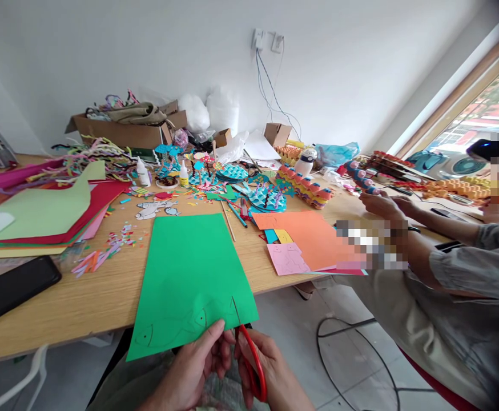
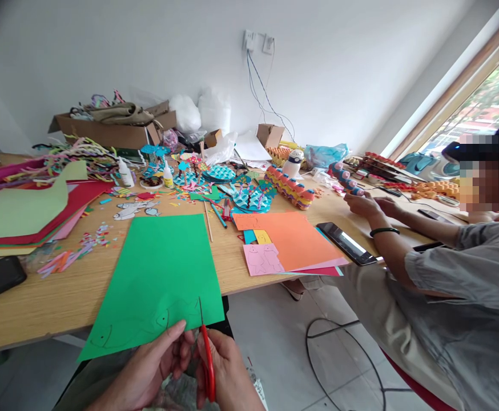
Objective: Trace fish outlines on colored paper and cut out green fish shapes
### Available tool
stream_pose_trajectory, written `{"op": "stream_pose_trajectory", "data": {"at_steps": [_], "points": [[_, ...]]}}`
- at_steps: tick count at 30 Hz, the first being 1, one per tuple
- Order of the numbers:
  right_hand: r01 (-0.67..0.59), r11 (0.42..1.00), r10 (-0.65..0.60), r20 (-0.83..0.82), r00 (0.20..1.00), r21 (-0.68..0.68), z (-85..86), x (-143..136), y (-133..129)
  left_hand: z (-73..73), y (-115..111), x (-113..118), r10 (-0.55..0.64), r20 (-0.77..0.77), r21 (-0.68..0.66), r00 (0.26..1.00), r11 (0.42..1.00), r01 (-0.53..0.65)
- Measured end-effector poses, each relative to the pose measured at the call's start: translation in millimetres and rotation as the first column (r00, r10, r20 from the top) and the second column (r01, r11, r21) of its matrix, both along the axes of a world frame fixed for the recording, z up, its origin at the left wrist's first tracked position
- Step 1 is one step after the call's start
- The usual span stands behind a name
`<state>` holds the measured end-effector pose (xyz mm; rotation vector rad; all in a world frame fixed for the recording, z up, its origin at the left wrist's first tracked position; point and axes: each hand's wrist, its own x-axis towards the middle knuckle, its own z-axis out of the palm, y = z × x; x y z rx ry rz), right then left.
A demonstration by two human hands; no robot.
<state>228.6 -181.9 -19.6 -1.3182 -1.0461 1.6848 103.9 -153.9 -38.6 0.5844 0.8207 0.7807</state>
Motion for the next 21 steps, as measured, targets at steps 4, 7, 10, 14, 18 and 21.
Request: {"op": "stream_pose_trajectory", "data": {"at_steps": [4, 7, 10, 14, 18, 21], "points": [[-0.02, 0.999, 0.02, -0.011, 1.0, -0.026, -3.9, 2, 1, -1.5, 0, 0, -0.007, -0.009, 0.002, 1.0, 1.0, 0.007], [-0.032, 0.999, 0.032, -0.013, 0.999, -0.012, 0.5, 2, 1, -3.3, 0, 0, -0.021, -0.02, 0.032, 1.0, 0.999, 0.022], [-0.037, 0.999, 0.036, -0.007, 0.999, -0.012, 3.0, 1, 1, -3.4, 0, 1, -0.012, -0.056, 0.051, 0.998, 0.999, 0.015], [-0.067, 0.996, 0.071, 0.073, 0.995, -0.057, 1.8, 6, -1, -2.2, 0, 1, 0.074, -0.089, 0.066, 0.993, 0.996, -0.068], [-0.177, 0.974, 0.199, 0.154, 0.968, -0.144, 14.3, 27, -9, -2.4, 0, -5, 0.08, -0.098, 0.053, 0.992, 0.996, -0.075], [-0.268, 0.948, 0.301, 0.209, 0.93, -0.174, 32.1, 49, -14, -0.8, -1, -11, 0.098, -0.086, 0.014, 0.991, 0.995, -0.097]]}}
